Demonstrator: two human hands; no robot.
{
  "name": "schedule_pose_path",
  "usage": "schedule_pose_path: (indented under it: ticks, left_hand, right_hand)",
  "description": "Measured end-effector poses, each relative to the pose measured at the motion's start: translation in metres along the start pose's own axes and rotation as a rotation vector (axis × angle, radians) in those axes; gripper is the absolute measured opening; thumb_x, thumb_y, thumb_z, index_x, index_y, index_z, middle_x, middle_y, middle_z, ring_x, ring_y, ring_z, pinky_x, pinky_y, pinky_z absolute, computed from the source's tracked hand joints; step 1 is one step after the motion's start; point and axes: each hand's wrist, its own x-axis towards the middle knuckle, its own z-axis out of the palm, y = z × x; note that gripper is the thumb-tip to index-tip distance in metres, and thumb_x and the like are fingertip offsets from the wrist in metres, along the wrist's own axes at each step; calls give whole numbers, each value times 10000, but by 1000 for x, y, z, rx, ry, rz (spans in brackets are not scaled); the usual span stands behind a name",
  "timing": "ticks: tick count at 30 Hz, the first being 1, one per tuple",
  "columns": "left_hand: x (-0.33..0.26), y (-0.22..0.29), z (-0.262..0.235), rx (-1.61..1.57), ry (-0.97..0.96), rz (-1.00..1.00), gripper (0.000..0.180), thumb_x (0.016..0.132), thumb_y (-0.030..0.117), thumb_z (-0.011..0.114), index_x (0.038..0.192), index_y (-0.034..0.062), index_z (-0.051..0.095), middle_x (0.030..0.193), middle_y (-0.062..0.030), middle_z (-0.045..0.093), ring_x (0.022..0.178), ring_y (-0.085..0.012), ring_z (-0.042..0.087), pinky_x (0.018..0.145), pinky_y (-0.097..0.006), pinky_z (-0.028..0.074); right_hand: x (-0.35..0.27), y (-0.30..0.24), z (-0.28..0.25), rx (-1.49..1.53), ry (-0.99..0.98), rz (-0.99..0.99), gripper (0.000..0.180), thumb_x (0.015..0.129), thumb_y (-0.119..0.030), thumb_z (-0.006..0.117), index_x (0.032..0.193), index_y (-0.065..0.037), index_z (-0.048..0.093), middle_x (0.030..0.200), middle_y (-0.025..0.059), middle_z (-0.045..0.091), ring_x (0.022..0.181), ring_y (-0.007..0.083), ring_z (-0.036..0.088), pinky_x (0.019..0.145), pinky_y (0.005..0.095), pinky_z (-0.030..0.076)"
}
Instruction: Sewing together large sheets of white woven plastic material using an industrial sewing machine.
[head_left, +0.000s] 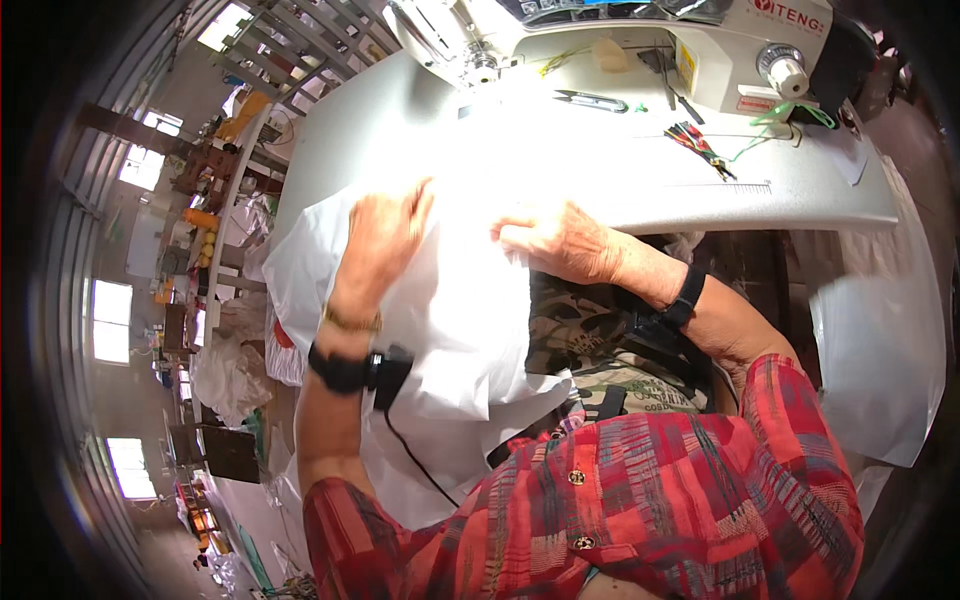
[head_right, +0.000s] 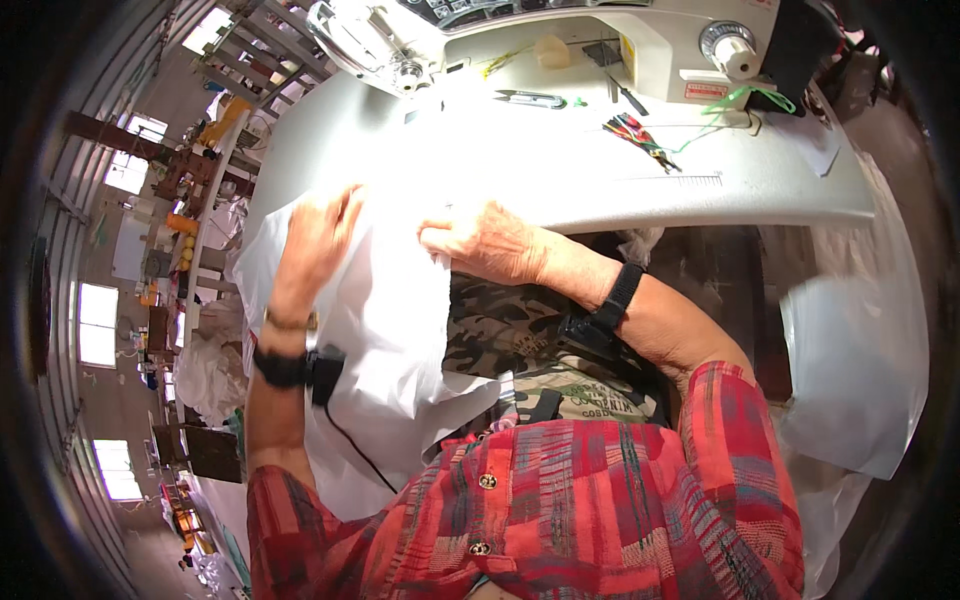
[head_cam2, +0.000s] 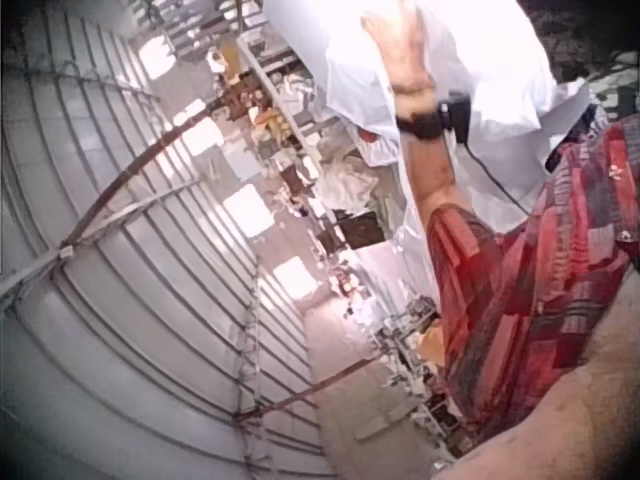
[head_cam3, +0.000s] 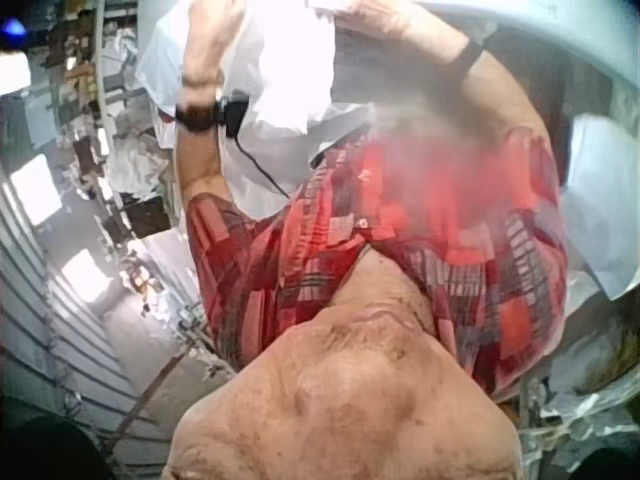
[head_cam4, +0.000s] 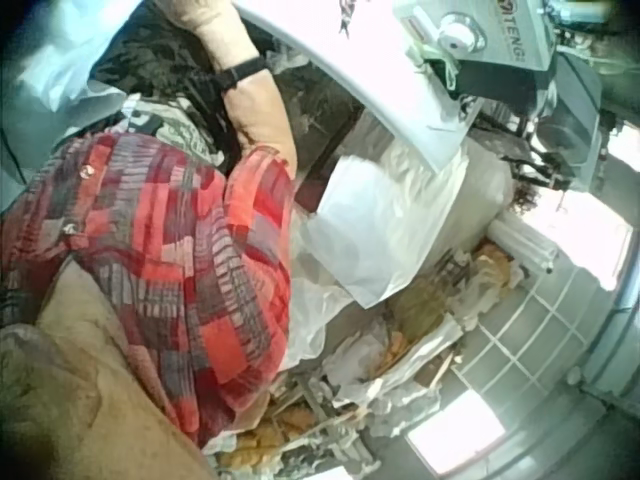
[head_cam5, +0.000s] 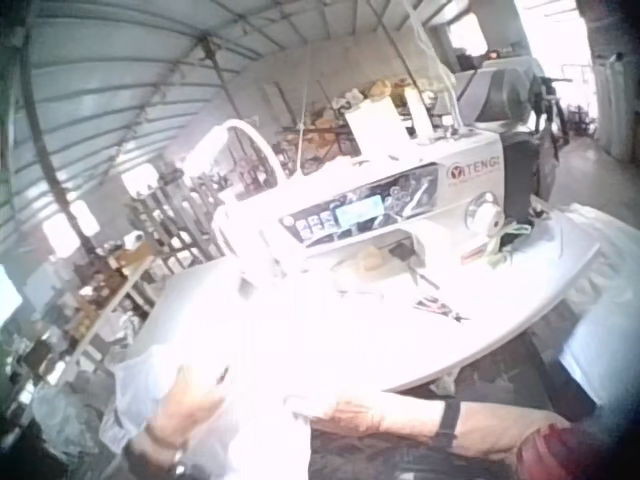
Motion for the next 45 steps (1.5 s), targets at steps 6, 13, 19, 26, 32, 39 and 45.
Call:
schedule_pose_path:
  ticks: [6,13,19,26,32,39,45]
  left_hand:
    - [51,-59,47,163,229,-42,154,830,188,639,851,36,651,781,-157,659,815,-349,636,731,-433,489]
    - [86,-65,46,369,153,-21,51,788,102,599,776,76,642,780,-154,652,841,-334,626,766,-444,420]
    - [114,-8,70,55,83,-22,138,819,155,659,791,20,672,743,-185,653,765,-393,645,708,-452,508]
    - [109,20,83,7,29,-103,375,756,321,712,767,-53,684,732,-252,656,750,-407,667,732,-452,535]
    - [115,22,79,88,-122,-115,302,751,249,660,769,-51,686,763,-263,660,771,-410,669,740,-453,536]
    - [113,18,80,-29,-76,-145,275,738,208,641,769,-63,670,757,-282,645,767,-415,664,740,-449,534]
    - [111,15,82,-97,-63,-152,248,738,178,628,735,-70,632,695,-285,592,644,-400,623,661,-449,512]
  right_hand:
    - [-2,3,-3,3,-46,20,155,738,-96,660,763,-78,508,885,43,596,775,257,578,708,360,497]
    - [2,4,-1,1,-145,-47,177,750,-139,654,745,-80,488,786,57,512,726,244,574,750,346,486]
    - [1,4,3,21,-109,-38,170,740,-138,651,744,-82,491,782,56,512,733,246,573,757,346,482]
    - [0,5,3,32,-85,-43,171,739,-133,656,793,-81,503,804,51,524,789,253,584,759,362,479]
    - [3,-4,1,18,-61,-24,167,730,-114,647,816,-80,508,805,57,514,791,255,577,737,376,466]
    - [9,-13,-10,-17,-125,-10,142,722,-93,619,825,-79,523,810,64,515,794,256,580,719,382,459]
    - [19,-15,-19,-17,-152,-44,133,726,-103,611,824,-80,524,800,62,524,771,258,578,706,384,472]
